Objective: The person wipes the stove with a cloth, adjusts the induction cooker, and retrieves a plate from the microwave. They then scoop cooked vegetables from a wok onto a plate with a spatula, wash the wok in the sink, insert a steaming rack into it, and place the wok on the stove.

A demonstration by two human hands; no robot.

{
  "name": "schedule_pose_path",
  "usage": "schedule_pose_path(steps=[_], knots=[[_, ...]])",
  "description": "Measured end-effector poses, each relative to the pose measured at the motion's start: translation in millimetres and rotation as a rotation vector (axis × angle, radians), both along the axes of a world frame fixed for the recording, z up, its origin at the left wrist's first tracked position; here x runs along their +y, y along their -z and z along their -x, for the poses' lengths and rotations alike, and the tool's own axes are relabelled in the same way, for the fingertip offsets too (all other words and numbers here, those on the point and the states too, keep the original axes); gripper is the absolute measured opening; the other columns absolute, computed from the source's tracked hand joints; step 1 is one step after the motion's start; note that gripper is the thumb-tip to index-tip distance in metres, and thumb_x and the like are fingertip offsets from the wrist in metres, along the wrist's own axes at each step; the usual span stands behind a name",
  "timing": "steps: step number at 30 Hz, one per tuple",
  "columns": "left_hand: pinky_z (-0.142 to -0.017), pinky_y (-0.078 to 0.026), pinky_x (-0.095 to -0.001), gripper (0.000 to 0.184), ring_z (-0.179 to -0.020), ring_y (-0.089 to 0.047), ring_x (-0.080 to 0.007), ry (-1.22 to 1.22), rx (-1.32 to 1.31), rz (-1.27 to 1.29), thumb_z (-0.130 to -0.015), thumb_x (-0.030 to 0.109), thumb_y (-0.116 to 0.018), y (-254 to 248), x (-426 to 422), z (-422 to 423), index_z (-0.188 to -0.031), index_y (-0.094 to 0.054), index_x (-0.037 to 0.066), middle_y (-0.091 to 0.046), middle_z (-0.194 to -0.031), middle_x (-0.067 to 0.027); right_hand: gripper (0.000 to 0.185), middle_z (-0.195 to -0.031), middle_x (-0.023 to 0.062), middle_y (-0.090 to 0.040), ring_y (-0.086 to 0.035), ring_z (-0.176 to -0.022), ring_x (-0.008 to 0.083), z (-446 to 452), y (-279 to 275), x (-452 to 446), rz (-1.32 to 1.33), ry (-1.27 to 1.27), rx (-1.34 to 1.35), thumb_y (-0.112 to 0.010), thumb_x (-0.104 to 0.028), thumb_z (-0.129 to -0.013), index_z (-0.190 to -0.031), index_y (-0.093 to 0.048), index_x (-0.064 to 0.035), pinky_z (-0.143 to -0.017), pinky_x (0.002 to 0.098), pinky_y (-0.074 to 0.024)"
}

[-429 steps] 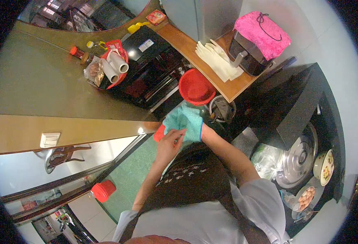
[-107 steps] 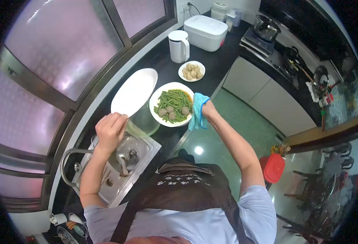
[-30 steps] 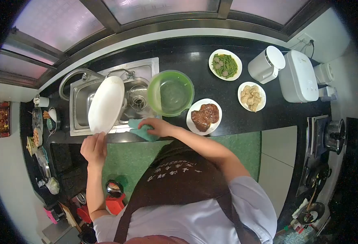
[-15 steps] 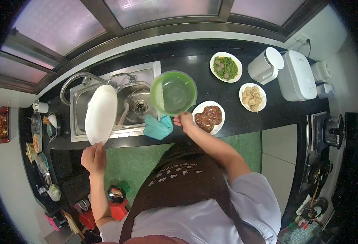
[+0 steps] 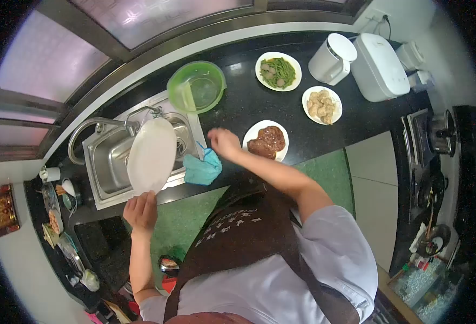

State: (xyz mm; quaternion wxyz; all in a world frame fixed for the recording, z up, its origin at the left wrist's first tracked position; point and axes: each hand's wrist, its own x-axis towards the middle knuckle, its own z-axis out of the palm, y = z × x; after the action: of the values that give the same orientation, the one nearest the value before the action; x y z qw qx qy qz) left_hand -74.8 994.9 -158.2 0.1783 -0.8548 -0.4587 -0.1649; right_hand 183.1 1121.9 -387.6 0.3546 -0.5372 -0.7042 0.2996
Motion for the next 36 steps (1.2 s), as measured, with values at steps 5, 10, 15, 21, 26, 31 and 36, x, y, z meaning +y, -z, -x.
schedule_pose_path(steps=[5, 10, 15, 21, 26, 31, 36], knots=[[-0.055, -0.044, -0.0303, 0.024, -0.065, -0.058, -0.0171, 0.157, -0.050, 0.171, -0.071, 0.007, -0.067, 22.3, 14.1, -22.6, -0.094, -0.062, 0.009, -0.061, -0.081, -0.0015, 0.027, -0.125, 0.0149, -0.052, -0.041, -0.125, 0.0295, -54.7, -24.4, -82.4, -0.347, -0.481, -0.792, -0.052, -0.020, -0.081, -0.101, -0.064, -0.0073, -0.107, 0.0487, -0.0274], [-0.063, -0.045, -0.0272, 0.027, -0.075, -0.056, -0.0128, 0.360, -0.008, 0.316, -0.070, 0.013, -0.059, 51.6, 33.4, -48.0, -0.097, -0.060, 0.009, -0.057, -0.087, 0.0014, 0.036, -0.136, 0.0120, -0.046, -0.031, -0.135, 0.0272, -93.8, -3.2, -82.9, -0.315, -0.545, -1.195, -0.046, -0.024, -0.087, -0.118, -0.060, -0.0102, -0.112, 0.0478, -0.0187], [-0.065, -0.046, -0.0270, 0.030, -0.079, -0.056, -0.0134, 0.513, 0.010, 0.384, -0.070, 0.013, -0.056, 91.2, 50.9, -74.3, -0.101, -0.058, 0.010, -0.057, -0.092, 0.0018, 0.034, -0.136, 0.0084, -0.047, -0.031, -0.135, 0.0248, -121.0, -12.7, -63.4, -0.279, -0.553, -1.296, -0.047, -0.023, -0.088, -0.116, -0.061, -0.0112, -0.113, 0.0459, -0.0174], [-0.065, -0.046, -0.0291, 0.015, -0.078, -0.055, -0.0146, 0.586, 0.036, 0.409, -0.073, 0.015, -0.054, 131.2, 73.4, -103.1, -0.088, -0.055, 0.013, -0.051, -0.083, 0.0003, 0.032, -0.137, 0.0071, -0.047, -0.031, -0.135, 0.0216, -167.3, -7.1, -37.8, -0.317, -0.479, -1.280, -0.047, -0.021, -0.086, -0.112, -0.062, -0.0094, -0.115, 0.0428, -0.0171], [-0.062, -0.045, -0.0284, 0.011, -0.078, -0.055, -0.0142, 0.663, 0.060, 0.336, -0.073, 0.016, -0.054, 161.5, 97.3, -121.1, -0.084, -0.054, 0.013, -0.048, -0.080, 0.0004, 0.037, -0.139, 0.0040, -0.045, -0.028, -0.136, 0.0198, -192.1, -10.5, -36.5, -0.407, -0.511, -1.299, -0.045, -0.022, -0.088, -0.120, -0.058, -0.0106, -0.114, 0.0418, -0.0175], [-0.062, -0.046, -0.0278, 0.008, -0.078, -0.056, -0.0134, 0.713, 0.176, 0.272, -0.074, 0.018, -0.055, 180.4, 126.0, -137.4, -0.081, -0.055, 0.014, -0.049, -0.079, 0.0007, 0.042, -0.144, 0.0018, -0.039, -0.023, -0.139, 0.0208, -199.9, -16.7, -49.1, -0.341, -0.521, -1.302, -0.046, -0.021, -0.087, -0.125, -0.056, -0.0094, -0.114, 0.0404, -0.0169], [-0.065, -0.048, -0.0319, 0.009, -0.080, -0.058, -0.0164, 0.758, 0.226, 0.277, -0.076, 0.018, -0.055, 204.4, 146.8, -139.3, -0.084, -0.056, 0.014, -0.052, -0.081, -0.0002, 0.048, -0.144, 0.0119, -0.037, -0.035, -0.134, 0.0245, -204.2, 13.3, -80.3, -0.216, -0.249, -0.769, -0.051, -0.015, -0.085, -0.131, -0.049, -0.0029, -0.114, 0.0420, -0.0244]])
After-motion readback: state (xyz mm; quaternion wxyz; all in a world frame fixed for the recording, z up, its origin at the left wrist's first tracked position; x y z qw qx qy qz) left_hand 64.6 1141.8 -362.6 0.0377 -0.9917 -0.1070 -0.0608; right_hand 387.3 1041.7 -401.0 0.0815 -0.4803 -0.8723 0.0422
